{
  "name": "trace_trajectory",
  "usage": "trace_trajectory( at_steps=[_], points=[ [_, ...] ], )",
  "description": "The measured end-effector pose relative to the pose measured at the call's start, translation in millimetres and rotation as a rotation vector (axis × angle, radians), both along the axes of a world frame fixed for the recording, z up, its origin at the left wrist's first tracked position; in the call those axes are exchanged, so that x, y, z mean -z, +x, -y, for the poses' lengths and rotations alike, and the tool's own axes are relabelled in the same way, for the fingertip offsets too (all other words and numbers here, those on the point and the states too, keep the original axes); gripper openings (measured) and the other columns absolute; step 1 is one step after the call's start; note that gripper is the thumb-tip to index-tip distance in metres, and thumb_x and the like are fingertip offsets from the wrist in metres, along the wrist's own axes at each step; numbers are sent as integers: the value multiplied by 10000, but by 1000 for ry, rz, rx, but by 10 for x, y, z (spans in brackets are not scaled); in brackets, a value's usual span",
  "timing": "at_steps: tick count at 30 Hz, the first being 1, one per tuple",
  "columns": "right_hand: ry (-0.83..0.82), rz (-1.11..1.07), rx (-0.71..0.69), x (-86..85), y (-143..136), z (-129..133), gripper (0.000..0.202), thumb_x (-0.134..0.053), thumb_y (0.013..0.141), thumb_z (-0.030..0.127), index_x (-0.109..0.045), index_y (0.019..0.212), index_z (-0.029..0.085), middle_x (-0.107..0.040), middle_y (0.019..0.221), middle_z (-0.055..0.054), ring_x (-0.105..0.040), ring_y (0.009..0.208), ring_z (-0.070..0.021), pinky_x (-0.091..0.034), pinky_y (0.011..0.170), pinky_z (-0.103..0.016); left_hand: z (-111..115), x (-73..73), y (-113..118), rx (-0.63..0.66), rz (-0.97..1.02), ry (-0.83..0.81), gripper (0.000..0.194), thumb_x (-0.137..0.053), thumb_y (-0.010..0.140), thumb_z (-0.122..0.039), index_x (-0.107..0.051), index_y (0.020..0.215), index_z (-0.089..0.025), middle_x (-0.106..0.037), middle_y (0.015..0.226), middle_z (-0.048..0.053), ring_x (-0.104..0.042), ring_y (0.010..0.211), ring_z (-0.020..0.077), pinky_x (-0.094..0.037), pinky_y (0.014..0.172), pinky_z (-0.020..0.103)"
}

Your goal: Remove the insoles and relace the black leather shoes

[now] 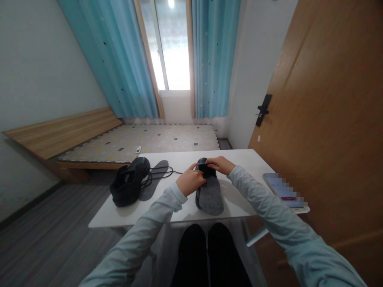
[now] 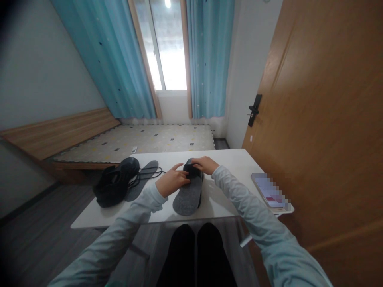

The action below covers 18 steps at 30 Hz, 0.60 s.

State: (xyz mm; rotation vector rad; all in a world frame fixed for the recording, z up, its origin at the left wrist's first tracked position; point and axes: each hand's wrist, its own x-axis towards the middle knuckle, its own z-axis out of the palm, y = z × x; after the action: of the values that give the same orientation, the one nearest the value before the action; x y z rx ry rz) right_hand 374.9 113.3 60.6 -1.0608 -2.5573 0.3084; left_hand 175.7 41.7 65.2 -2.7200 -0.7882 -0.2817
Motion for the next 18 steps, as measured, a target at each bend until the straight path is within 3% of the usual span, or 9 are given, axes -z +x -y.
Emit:
trace_trajectory(
  at_steps=[3, 8, 13, 18],
  points=[
    [-11, -13, -5, -11, 1, 15, 182, -529, 847, 192, -688, 936, 191, -661, 738, -11, -550, 653, -133, -354, 645, -233, -74, 6, 53, -13, -75, -1, 259, -523, 853, -86, -696, 690, -188, -688, 660, 33, -639, 697, 158, -350, 949, 400],
    [-24, -44, 0, 13, -11, 33, 175, -545, 836, 185, -688, 936, 187, -691, 795, -25, -601, 709, -150, -397, 676, -247, -206, 66, 145, -73, -129, 8, 238, -500, 837, -56, -693, 716, -125, -690, 668, 106, -623, 655, 207, -381, 762, 402],
    [-99, -117, -29, 52, -4, 85, 239, -546, 818, 170, -659, 1028, 175, -712, 940, -63, -649, 853, -186, -462, 760, -300, -270, 126, 250, -149, -67, -3, 236, -488, 850, -69, -687, 727, -104, -678, 649, 115, -610, 625, 212, -350, 746, 409],
    [-123, -241, -90, -162, 162, 393, 435, -476, 764, 67, -600, 1169, 167, -650, 1164, -92, -584, 1108, -200, -449, 938, -383, -281, 152, 231, -236, -42, -31, 266, -495, 862, -88, -676, 668, -112, -668, 626, 103, -607, 590, 186, -333, 743, 402]
  ],
)
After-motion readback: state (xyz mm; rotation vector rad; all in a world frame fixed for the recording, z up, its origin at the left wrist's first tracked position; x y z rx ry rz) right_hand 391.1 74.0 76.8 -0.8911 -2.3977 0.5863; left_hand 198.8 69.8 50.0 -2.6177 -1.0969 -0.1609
